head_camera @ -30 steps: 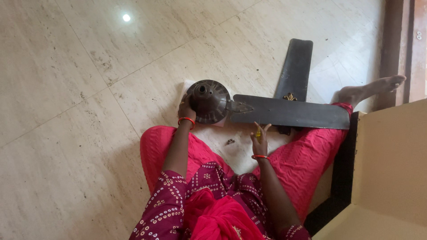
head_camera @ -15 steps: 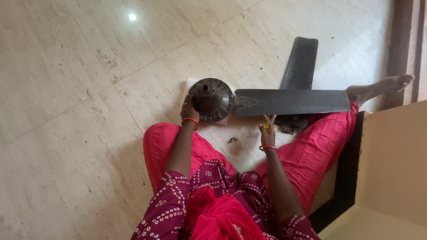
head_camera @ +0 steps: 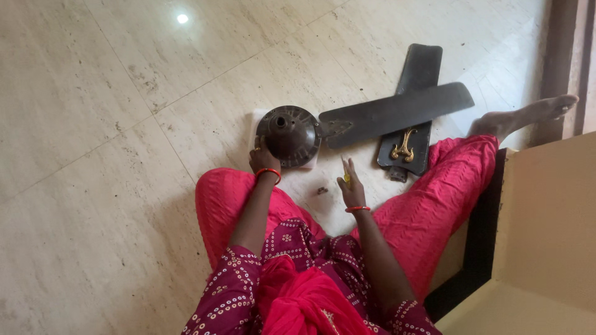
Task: The person sits on the floor and attaches three fan blades to a ceiling fan motor housing using a screwdriver. They align each blade, insert screws, and tighten them sequentially to secure the blades to the central hub.
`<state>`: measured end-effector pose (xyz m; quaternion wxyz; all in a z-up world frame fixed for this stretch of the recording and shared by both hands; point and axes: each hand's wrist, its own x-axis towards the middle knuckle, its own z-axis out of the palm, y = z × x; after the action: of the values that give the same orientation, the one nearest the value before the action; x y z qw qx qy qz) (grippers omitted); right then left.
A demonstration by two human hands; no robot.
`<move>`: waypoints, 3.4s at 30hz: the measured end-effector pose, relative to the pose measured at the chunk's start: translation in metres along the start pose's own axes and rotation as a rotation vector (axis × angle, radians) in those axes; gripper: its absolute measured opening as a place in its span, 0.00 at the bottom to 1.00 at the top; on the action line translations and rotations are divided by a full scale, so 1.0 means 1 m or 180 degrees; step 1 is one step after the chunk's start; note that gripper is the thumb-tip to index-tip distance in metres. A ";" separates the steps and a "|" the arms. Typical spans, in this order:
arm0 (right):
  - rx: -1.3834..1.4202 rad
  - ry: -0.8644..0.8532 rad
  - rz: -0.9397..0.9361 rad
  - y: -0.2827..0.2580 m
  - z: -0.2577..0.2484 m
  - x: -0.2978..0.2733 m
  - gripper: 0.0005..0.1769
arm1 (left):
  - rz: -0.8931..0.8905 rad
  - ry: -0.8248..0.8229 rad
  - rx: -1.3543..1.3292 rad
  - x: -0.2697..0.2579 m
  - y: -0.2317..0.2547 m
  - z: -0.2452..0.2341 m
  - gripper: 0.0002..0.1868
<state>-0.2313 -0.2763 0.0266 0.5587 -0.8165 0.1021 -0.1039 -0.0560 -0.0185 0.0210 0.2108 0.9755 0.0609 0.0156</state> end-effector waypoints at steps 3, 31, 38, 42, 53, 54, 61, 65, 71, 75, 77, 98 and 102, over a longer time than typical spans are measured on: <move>-0.0244 -0.0129 -0.0034 -0.014 0.005 -0.002 0.36 | -0.0180 -0.0118 0.0229 -0.010 0.003 0.003 0.38; -0.0528 -0.0474 0.0258 -0.045 0.000 -0.009 0.28 | 0.0513 -0.0557 0.0035 -0.131 0.052 -0.023 0.36; -0.0553 -0.0480 0.0417 -0.057 0.003 -0.005 0.25 | 0.0747 -0.0454 -0.0278 -0.148 0.078 -0.026 0.25; -0.0283 -0.0350 0.0715 -0.056 0.001 -0.007 0.20 | 0.1041 -0.0438 -0.0208 -0.150 0.088 -0.035 0.26; 0.0315 0.0210 0.0573 -0.023 -0.008 0.004 0.15 | 0.2011 0.0787 -0.0340 -0.135 0.054 0.001 0.17; 0.0305 0.0210 0.0614 -0.023 -0.005 0.003 0.15 | 0.1785 0.0471 -0.0420 -0.125 0.047 0.004 0.16; 0.0249 0.0185 0.0678 -0.021 -0.018 -0.003 0.13 | 0.1481 -0.0153 -0.0696 -0.080 0.024 -0.007 0.11; 0.0474 0.0405 0.0920 -0.015 -0.033 0.005 0.12 | 0.1486 -0.0153 -0.1309 -0.074 0.016 -0.014 0.08; 0.0395 0.1012 0.0962 0.011 -0.051 0.023 0.13 | 0.1269 -0.0350 -0.1928 -0.062 0.009 -0.003 0.09; -0.0299 0.1632 0.0566 0.050 -0.097 0.050 0.17 | 0.1164 -0.0461 -0.2161 -0.063 0.007 0.002 0.09; -0.1013 0.1828 0.0638 0.067 -0.129 0.063 0.17 | 0.1179 -0.0403 -0.2087 -0.062 0.008 0.002 0.08; -0.1547 0.1719 0.1571 0.056 -0.195 0.081 0.24 | 0.1017 -0.0278 -0.1985 -0.075 0.032 0.004 0.06; -0.0310 0.1551 0.0914 0.053 -0.167 0.070 0.22 | 0.1270 -0.0176 -0.1720 -0.075 0.034 0.011 0.06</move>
<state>-0.2147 -0.4641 0.0399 0.4869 -0.7705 0.3527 -0.2118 -0.1258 -0.0630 0.0249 0.4561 0.8771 -0.1433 0.0456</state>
